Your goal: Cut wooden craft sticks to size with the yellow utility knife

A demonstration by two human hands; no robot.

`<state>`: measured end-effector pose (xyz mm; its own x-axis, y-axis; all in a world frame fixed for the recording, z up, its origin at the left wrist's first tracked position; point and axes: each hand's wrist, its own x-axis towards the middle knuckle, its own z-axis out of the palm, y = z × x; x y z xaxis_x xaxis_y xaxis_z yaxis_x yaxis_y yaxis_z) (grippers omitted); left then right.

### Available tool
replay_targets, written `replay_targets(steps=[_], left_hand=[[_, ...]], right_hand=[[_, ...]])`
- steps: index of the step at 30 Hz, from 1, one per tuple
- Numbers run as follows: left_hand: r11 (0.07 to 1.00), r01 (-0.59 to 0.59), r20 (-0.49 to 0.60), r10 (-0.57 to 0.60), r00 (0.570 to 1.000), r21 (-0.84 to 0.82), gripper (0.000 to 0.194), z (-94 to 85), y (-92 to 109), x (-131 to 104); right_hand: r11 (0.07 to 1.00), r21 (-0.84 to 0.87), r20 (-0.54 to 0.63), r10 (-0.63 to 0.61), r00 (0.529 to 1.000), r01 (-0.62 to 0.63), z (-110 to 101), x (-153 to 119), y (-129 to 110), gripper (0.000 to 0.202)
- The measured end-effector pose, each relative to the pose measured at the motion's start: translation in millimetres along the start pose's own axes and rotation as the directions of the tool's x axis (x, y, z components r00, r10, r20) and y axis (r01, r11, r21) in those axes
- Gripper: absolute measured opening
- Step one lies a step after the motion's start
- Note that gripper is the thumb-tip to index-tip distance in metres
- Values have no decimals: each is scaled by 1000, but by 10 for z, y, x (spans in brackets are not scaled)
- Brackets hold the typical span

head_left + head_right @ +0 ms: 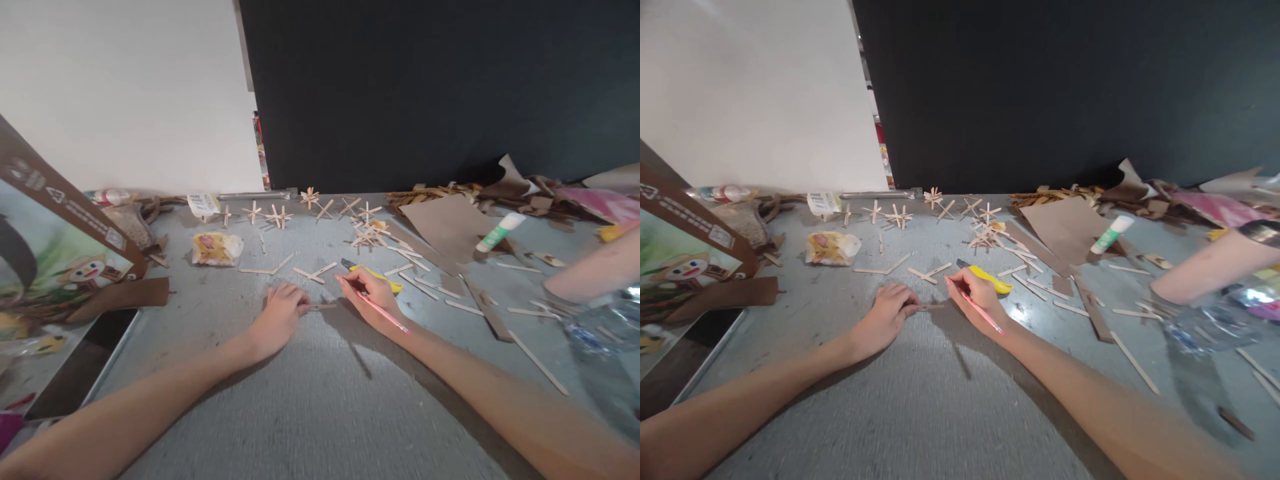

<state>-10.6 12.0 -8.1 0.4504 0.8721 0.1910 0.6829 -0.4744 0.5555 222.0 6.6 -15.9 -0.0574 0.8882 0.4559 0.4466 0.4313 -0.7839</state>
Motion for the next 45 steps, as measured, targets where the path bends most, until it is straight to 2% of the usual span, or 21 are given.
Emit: replay_targets(steps=[3,5,8,10,13,19,22,28,35,39,45], left_hand=[[987,47,-59,-57,997,-156,20,-17,-23,-15],[953,63,-96,-96,991,-298,21,-24,-50,-26],[895,39,-173,-128,977,-444,25,-21,-95,-25],[859,6,-209,-132,969,-512,29,-14,-118,-10],[768,-32,-208,-132,969,-640,40,-6,-137,20],[516,-10,-131,-199,971,-856,63,-20,-125,34],[438,16,-87,-214,973,-899,68,-40,-120,33],[333,73,-21,-269,963,-940,49,-92,-99,58],[229,74,3,-294,956,-971,42,-127,-67,95],[226,96,23,-309,951,-969,43,-138,-48,105],[284,112,16,-320,947,-952,44,-141,-39,91]], right_hand=[[997,-55,37,-50,998,52,5,4,42,28],[982,-111,134,-135,982,150,1,3,50,23],[942,-128,317,-258,913,310,-9,-4,43,24],[926,-113,379,-295,877,360,-9,-6,36,28],[913,-119,385,-320,866,390,0,-1,33,30],[894,-126,410,-348,843,430,19,12,30,23],[893,-123,408,-353,842,433,19,14,21,22],[911,-106,408,-327,852,400,12,14,-5,21],[914,-85,391,-336,857,397,16,18,-5,22],[916,-101,402,-320,858,389,11,20,-9,22],[916,-105,405,-317,857,388,-4,19,-14,22]])
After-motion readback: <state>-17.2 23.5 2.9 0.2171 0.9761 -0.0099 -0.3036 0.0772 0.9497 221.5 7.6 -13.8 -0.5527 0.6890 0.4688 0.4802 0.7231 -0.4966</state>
